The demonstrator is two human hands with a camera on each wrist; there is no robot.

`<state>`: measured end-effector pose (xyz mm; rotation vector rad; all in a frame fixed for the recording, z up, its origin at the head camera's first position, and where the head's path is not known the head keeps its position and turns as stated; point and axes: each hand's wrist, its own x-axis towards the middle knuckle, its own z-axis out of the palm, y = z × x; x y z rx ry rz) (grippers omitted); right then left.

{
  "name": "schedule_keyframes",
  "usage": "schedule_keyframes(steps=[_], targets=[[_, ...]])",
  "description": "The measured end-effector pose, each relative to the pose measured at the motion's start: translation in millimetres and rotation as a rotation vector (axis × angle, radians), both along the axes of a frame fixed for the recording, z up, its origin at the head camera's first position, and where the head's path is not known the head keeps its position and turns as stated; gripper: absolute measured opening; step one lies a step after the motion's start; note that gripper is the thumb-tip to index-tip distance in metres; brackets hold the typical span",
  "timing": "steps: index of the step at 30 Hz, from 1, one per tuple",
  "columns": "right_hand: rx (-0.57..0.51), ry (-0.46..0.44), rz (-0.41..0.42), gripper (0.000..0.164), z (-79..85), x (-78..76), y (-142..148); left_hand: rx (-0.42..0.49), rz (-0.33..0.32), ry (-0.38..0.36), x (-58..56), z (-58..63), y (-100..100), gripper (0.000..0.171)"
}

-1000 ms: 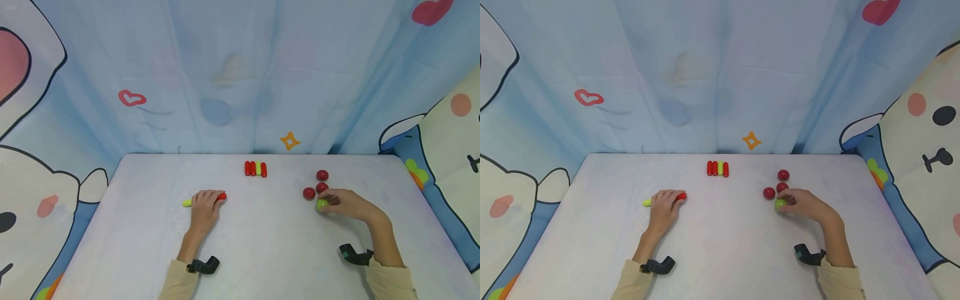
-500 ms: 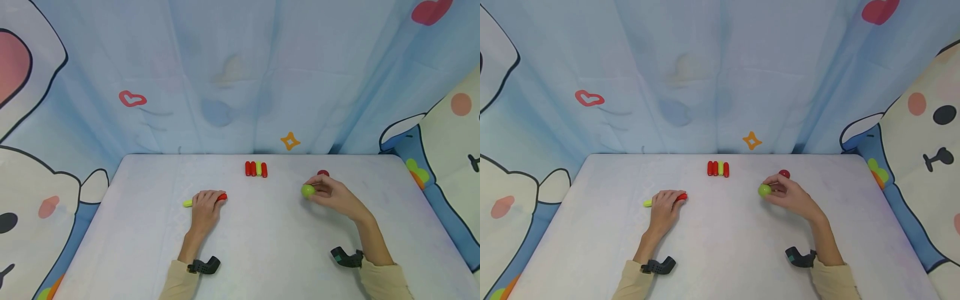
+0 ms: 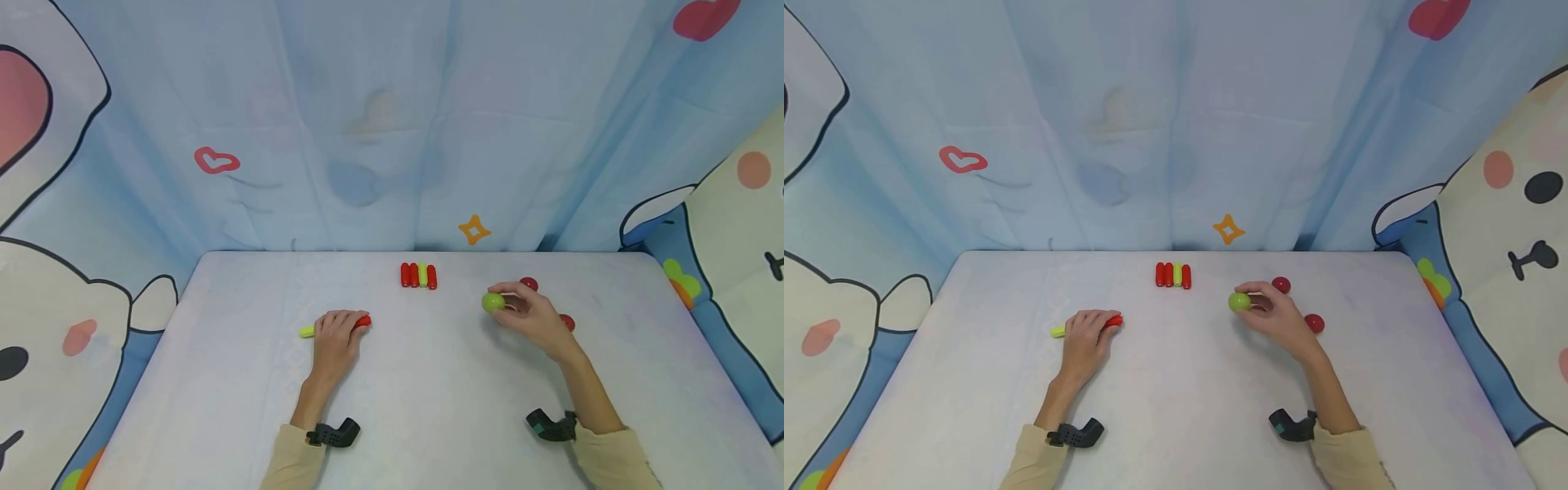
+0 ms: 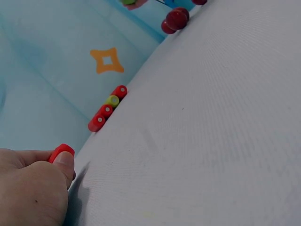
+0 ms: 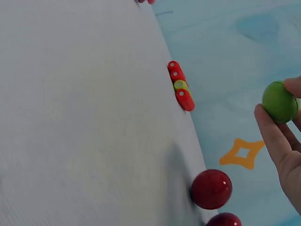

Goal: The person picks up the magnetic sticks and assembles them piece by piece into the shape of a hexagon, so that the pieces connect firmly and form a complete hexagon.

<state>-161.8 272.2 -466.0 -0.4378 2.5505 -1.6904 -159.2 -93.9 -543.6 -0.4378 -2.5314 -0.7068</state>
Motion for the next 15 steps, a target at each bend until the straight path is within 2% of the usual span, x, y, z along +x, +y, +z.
schedule_keyframes(steps=[8,15], targets=[[-0.092,-0.154,-0.053,0.049,-10.1,-2.9,-17.1,0.003,-0.003,-0.011,-0.6,0.1,0.0,0.022],[-0.187,-0.204,-0.047,0.047,-17.1,-1.1,-31.7,-0.006,0.005,-0.032,0.5,1.2,0.6,0.023]])
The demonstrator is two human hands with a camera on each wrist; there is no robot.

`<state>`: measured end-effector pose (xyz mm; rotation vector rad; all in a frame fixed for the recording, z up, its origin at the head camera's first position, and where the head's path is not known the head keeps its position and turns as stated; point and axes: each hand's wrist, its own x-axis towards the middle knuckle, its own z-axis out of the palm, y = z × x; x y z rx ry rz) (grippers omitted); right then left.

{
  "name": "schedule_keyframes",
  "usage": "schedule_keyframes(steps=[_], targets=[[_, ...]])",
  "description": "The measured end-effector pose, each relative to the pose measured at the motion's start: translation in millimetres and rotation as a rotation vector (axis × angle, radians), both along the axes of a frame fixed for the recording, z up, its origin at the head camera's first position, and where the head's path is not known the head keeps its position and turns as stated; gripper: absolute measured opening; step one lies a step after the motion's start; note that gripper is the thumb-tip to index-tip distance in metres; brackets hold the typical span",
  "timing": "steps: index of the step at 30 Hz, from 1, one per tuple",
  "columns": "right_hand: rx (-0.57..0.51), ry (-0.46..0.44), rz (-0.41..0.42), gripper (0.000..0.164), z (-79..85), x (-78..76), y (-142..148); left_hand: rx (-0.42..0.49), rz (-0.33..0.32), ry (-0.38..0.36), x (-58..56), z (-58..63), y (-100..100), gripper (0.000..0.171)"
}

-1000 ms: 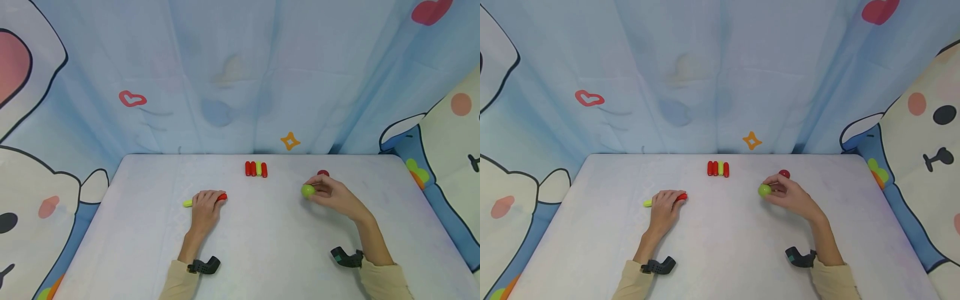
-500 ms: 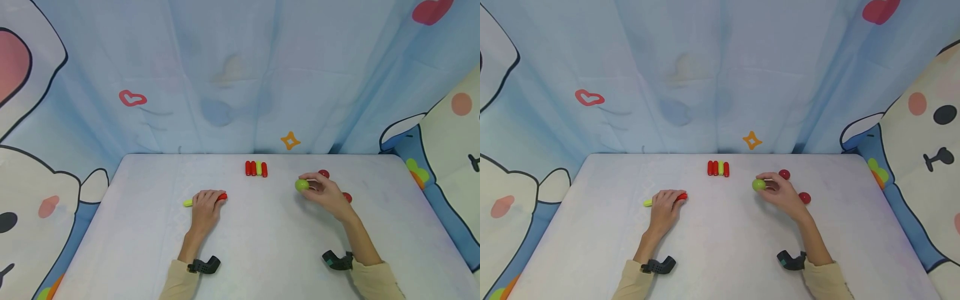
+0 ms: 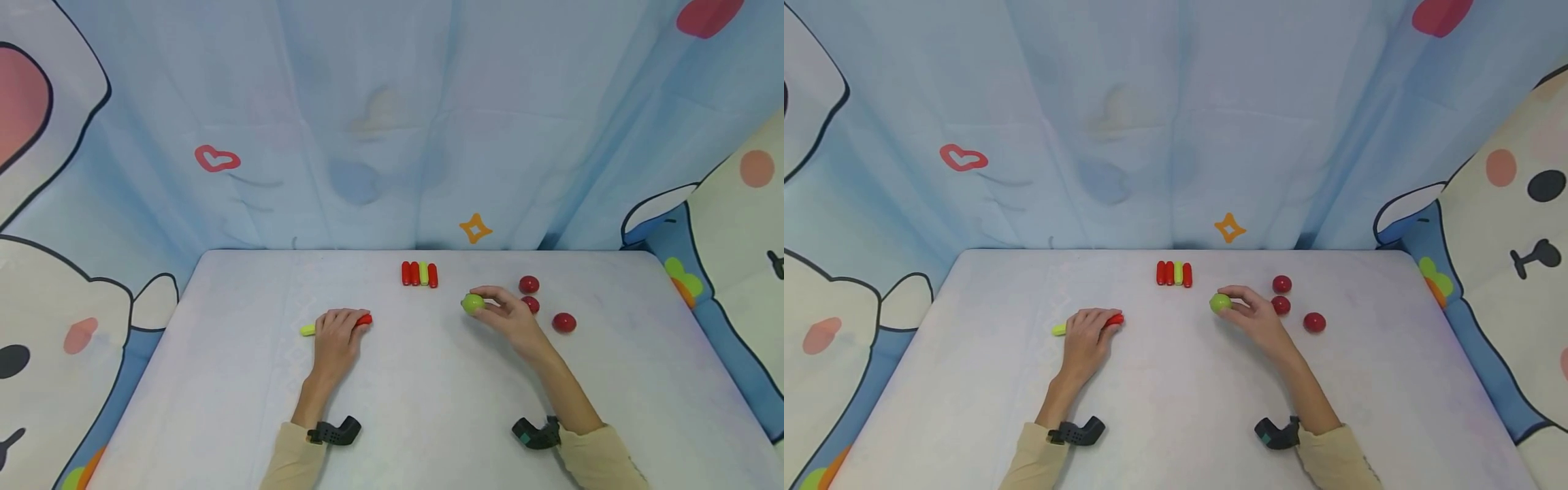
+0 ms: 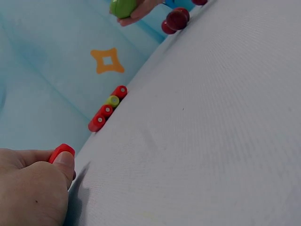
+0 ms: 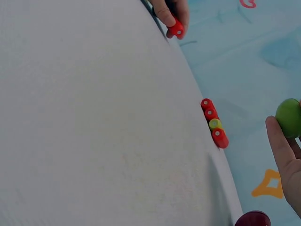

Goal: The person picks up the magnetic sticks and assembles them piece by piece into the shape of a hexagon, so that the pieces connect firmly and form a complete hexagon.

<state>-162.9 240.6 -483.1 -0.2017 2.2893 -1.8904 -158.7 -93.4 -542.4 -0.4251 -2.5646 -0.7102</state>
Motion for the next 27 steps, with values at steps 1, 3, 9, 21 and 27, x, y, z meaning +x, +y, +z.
schedule_keyframes(steps=[1,3,9,21,27], targets=[[-0.015,-0.005,0.001,0.047,-0.9,0.1,-1.6,-0.003,0.002,0.007,0.0,-0.2,0.0,0.023],[-0.049,-0.014,0.011,0.047,-2.9,0.0,-4.4,-0.008,0.003,0.014,0.1,-0.3,0.0,0.023],[-0.063,-0.083,0.041,0.047,-9.4,0.4,-15.2,-0.008,0.002,0.012,-0.1,-0.3,0.2,0.023],[-0.139,-0.21,0.033,0.052,-26.1,-3.3,-58.7,-0.005,-0.008,-0.023,1.5,1.2,1.2,0.025],[-0.33,-0.229,0.016,0.047,-21.4,-8.6,-86.6,-0.022,-0.006,-0.027,1.4,1.7,-0.9,0.027]])
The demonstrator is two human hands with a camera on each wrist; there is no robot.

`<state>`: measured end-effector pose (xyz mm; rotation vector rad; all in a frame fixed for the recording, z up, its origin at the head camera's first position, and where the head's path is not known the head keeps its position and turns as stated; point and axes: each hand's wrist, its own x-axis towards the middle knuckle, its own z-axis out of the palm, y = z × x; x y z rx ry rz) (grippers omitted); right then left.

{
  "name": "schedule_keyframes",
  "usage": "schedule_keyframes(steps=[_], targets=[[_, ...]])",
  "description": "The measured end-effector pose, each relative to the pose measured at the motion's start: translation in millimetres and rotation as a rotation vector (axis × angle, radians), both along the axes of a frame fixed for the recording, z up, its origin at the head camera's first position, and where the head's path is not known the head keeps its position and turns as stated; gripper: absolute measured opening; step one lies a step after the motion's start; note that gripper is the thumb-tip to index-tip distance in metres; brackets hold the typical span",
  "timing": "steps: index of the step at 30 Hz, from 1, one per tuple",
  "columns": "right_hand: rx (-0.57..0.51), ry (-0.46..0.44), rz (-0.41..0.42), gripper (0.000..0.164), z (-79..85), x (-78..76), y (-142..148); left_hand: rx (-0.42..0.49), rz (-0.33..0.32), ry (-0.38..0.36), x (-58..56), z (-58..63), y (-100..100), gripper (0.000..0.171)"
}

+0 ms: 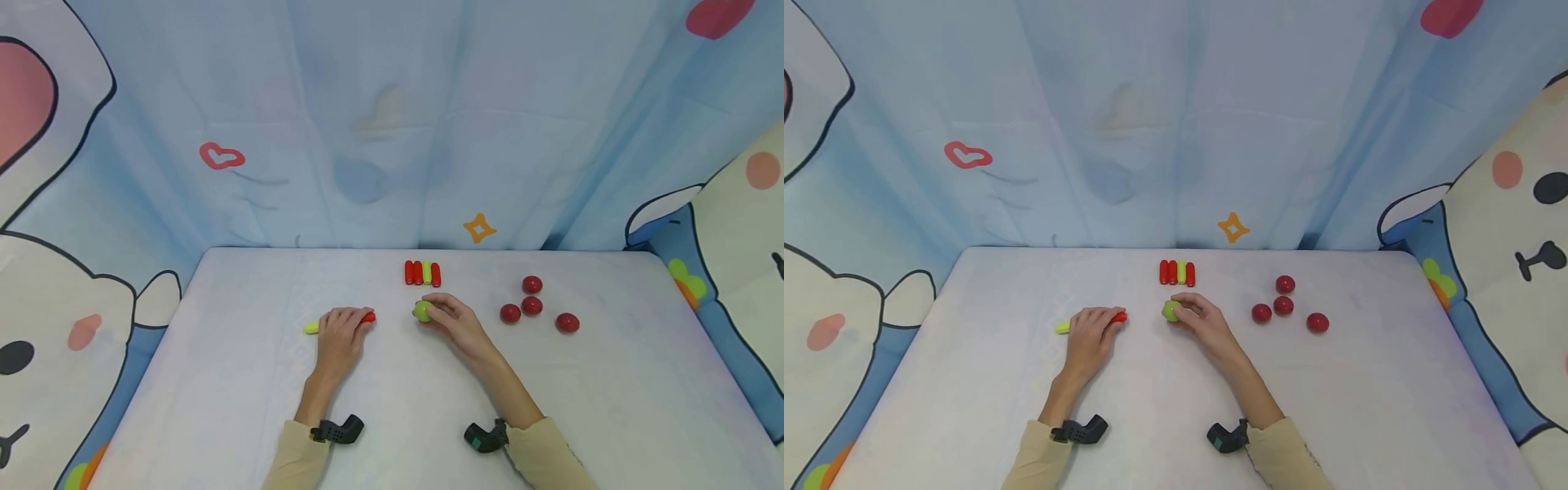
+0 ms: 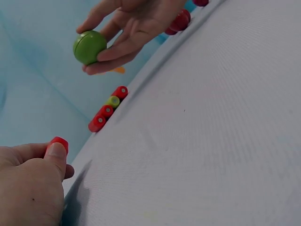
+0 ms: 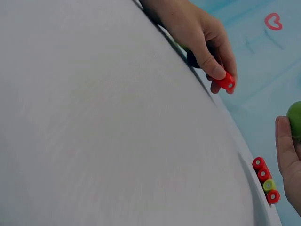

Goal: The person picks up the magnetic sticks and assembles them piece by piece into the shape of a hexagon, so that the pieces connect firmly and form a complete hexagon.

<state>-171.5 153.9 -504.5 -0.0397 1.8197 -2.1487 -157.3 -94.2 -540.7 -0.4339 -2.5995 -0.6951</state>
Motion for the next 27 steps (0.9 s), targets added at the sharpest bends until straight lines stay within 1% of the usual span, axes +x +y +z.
schedule_keyframes(steps=[3,8,11,14,18,22,27], targets=[[-0.057,-0.029,-0.034,0.043,2.5,-2.5,-15.2,-0.008,0.002,-0.008,-0.8,0.1,-0.7,0.029],[-0.077,-0.083,-0.13,0.041,-0.4,-2.7,-42.9,0.0,-0.003,0.0,-1.7,-1.0,-1.5,0.03],[-0.083,-0.087,-0.177,0.04,-4.1,1.0,-57.5,0.006,-0.006,0.014,-1.5,-1.7,-1.6,0.029],[-0.068,-0.083,-0.186,0.037,-7.9,6.2,-68.1,0.013,-0.01,0.02,-0.3,-2.8,-1.5,0.027],[-0.026,-0.074,-0.17,0.037,-12.3,11.1,-74.4,0.017,-0.019,0.018,1.1,-3.6,-0.5,0.026],[-0.041,-0.058,-0.168,0.039,-15.3,11.6,-74.7,0.013,-0.023,0.021,1.3,-2.1,0.2,0.026],[-0.053,-0.016,-0.153,0.043,-16.7,10.3,-75.3,0.037,-0.017,0.019,-0.1,0.1,0.4,0.03]])
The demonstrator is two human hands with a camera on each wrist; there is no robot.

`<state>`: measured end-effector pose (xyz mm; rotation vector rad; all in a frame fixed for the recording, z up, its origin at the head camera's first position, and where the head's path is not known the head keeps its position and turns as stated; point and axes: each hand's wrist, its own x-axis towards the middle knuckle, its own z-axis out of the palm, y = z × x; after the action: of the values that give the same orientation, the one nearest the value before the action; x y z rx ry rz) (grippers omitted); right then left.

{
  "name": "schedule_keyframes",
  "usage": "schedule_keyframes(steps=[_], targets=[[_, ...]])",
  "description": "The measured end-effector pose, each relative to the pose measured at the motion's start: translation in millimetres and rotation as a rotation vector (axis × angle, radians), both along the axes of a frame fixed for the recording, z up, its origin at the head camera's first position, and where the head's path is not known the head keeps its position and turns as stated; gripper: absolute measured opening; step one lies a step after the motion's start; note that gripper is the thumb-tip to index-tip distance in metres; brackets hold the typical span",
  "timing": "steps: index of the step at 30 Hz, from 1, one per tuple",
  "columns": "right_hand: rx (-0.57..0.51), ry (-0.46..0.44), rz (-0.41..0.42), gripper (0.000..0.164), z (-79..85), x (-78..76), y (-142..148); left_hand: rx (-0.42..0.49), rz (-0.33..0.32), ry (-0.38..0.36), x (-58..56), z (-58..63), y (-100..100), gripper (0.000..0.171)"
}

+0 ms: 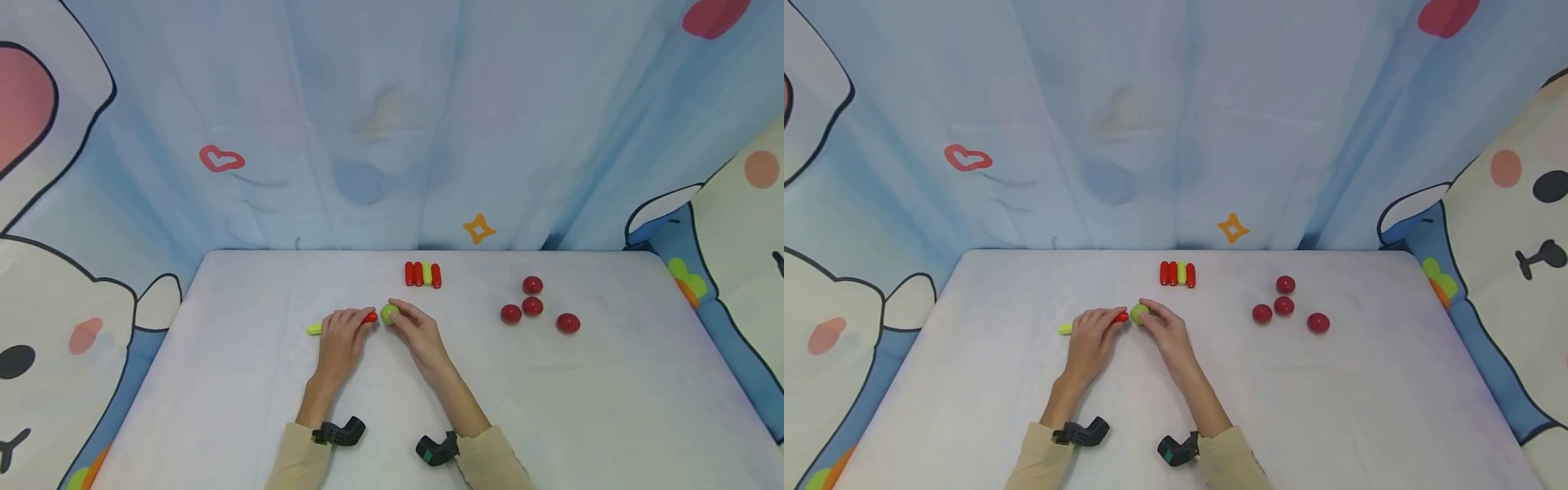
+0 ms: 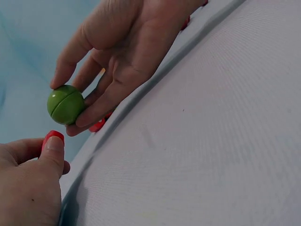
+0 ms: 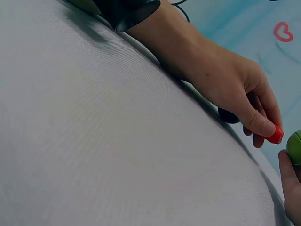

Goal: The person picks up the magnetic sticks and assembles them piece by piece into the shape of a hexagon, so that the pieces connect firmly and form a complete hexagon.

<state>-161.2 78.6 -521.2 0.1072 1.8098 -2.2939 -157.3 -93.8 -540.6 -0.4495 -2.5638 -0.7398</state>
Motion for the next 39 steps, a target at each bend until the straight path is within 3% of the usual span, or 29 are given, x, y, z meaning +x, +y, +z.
schedule_keyframes(steps=[7,16,24,30,39], targets=[[-0.003,-0.028,0.01,0.04,-0.8,0.0,-0.7,0.043,-0.007,-0.016,-2.0,-0.6,0.3,0.03],[0.121,0.003,0.019,0.038,-4.4,-0.5,-0.4,0.007,-0.05,0.134,-3.3,-2.5,-1.3,0.026],[0.26,0.067,0.012,0.04,-4.8,1.7,-0.8,-0.018,-0.047,0.078,-1.9,-1.0,-1.6,0.025],[0.292,0.109,0.002,0.04,-6.3,2.9,-2.3,-0.031,-0.046,0.053,-1.5,-1.6,-2.7,0.026],[0.331,0.098,0.026,0.037,-5.9,3.6,-1.7,-0.062,-0.051,0.099,-2.2,-3.0,-2.4,0.031]])
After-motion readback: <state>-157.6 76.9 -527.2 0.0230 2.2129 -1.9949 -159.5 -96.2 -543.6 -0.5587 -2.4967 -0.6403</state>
